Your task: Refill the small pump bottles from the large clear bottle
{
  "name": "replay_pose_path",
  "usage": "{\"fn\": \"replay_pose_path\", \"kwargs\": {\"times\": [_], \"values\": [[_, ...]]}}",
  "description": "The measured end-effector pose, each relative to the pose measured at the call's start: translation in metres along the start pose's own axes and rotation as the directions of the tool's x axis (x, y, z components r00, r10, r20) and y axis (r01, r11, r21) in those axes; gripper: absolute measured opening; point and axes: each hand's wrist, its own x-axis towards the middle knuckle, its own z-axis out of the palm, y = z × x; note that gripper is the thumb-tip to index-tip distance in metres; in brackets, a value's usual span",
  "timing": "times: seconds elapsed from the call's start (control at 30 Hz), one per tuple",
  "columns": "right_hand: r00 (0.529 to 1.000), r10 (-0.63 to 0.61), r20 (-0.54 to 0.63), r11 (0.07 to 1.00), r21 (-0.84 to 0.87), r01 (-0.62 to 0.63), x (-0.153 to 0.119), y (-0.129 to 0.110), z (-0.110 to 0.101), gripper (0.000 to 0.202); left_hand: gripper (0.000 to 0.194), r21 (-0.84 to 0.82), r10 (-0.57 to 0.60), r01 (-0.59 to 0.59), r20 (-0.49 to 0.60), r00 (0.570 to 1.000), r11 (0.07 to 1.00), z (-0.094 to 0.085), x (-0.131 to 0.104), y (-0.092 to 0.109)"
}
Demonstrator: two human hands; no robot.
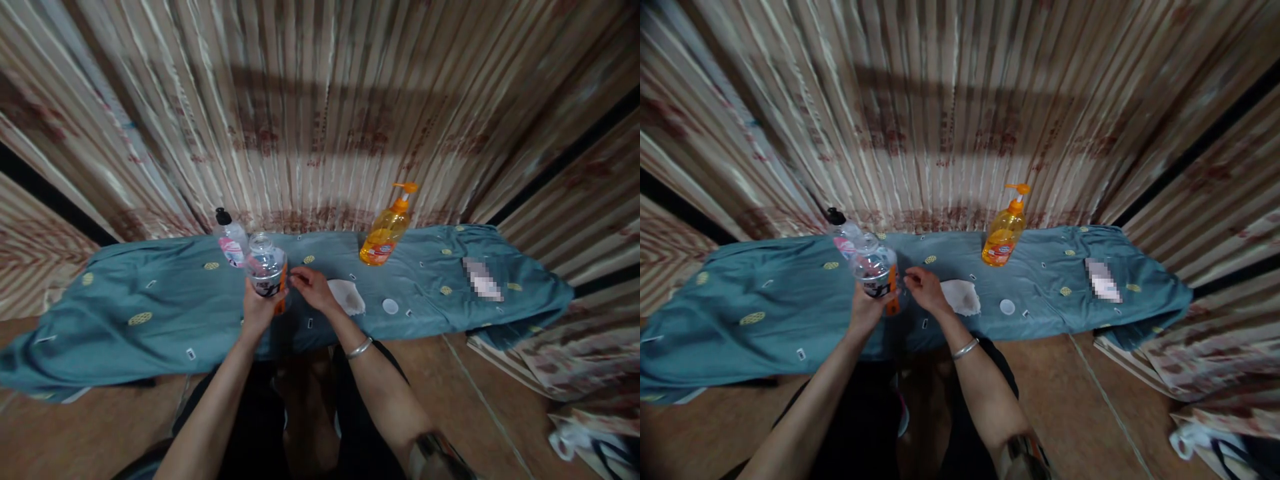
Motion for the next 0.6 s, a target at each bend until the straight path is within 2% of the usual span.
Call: {"fn": "replay_pose_path", "kwargs": {"times": [0.07, 0.17, 0.23, 0.33, 0.47, 0.53, 0.6], "values": [[0.998, -0.01, -0.057, 1.0, 0.022, 0.012, 0.003, -0.001, -0.004, 0.011, 0.041, -0.015, 0.0, 0.0, 0.027, 1.0, 1.0, 0.011, -0.005, 0.002], [0.992, -0.013, -0.124, 0.998, 0.056, 0.02, 0.004, -0.002, -0.008, 0.011, 0.061, -0.037, -0.001, 0.002, 0.022, 1.0, 0.999, 0.02, -0.011, 0.004], [0.994, -0.021, -0.106, 0.998, 0.058, 0.027, 0.003, -0.003, -0.008, 0.01, 0.07, -0.049, -0.005, 0.006, 0.009, 1.0, 0.999, 0.02, -0.013, 0.005], [0.998, -0.026, -0.053, 0.999, 0.041, 0.029, -0.002, -0.004, -0.004, 0.014, 0.068, -0.054, -0.008, 0.008, -0.003, 1.0, 0.999, 0.018, -0.014, 0.008], [0.995, -0.04, -0.087, 0.998, 0.047, 0.044, -0.008, -0.008, -0.002, 0.02, 0.068, -0.045, 0.001, -0.001, -0.011, 1.0, 0.999, 0.016, -0.016, 0.013], [0.988, -0.094, -0.126, 0.995, 0.011, 0.096, -0.013, -0.012, -0.012, 0.022, 0.067, -0.036, 0.002, -0.003, -0.023, 1.0, 0.999, 0.014, -0.016, 0.014], [0.97, -0.159, -0.182, 0.984, -0.105, 0.141, -0.02, -0.016, -0.035, 0.025, 0.065, -0.028, 0.001, -0.002, -0.035, 0.999, 1.0, 0.01, -0.015, 0.013]]}}
